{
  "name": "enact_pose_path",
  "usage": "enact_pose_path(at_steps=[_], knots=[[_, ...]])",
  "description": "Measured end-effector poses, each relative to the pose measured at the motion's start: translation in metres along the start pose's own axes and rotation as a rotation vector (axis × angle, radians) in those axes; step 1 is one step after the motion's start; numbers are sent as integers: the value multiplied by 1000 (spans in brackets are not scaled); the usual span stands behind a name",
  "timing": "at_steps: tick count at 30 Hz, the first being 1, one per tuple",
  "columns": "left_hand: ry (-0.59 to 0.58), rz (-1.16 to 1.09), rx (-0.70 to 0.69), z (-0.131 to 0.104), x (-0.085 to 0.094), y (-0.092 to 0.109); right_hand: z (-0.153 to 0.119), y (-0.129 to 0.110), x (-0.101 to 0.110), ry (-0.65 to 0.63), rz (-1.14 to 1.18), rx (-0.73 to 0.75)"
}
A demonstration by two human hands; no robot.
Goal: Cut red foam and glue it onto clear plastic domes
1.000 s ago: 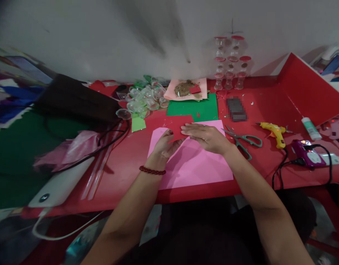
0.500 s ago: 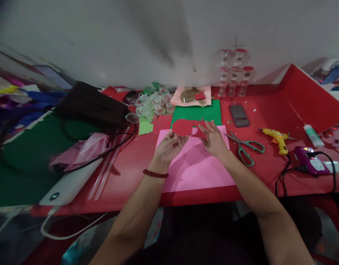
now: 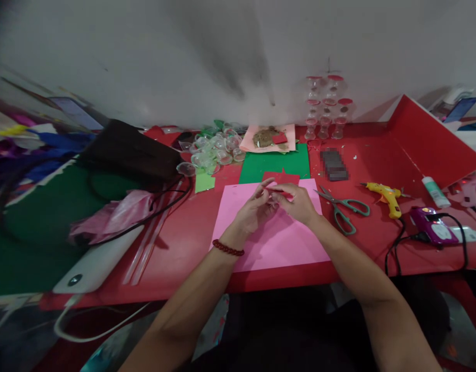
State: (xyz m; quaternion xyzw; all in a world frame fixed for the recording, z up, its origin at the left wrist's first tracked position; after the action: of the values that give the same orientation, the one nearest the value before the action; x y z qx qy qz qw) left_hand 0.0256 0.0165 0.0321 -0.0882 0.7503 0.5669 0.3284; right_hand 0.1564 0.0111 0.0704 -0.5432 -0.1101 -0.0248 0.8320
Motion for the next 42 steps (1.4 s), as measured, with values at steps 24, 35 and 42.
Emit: enact_pose_path(at_steps=[24, 35, 42], knots=[[108, 129, -105, 5, 8, 5, 3, 38, 1, 25, 309, -334], [128, 55, -40, 2, 6, 13, 2, 32, 0, 52, 384, -358], [75, 68, -62, 0, 2, 14, 3, 31, 1, 35, 374, -350]])
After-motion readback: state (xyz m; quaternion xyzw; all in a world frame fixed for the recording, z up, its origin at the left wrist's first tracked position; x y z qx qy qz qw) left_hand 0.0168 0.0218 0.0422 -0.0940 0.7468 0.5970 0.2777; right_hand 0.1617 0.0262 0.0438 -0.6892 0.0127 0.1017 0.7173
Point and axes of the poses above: each hand's wrist, its own z-axis towards the middle knuckle, its own x-axis out of the back of the hand, y = z × x, the point moved 6 cm from there along z, towards the middle knuckle, and after that the axes turned 8 degrees about z, right-handed, at the moved point
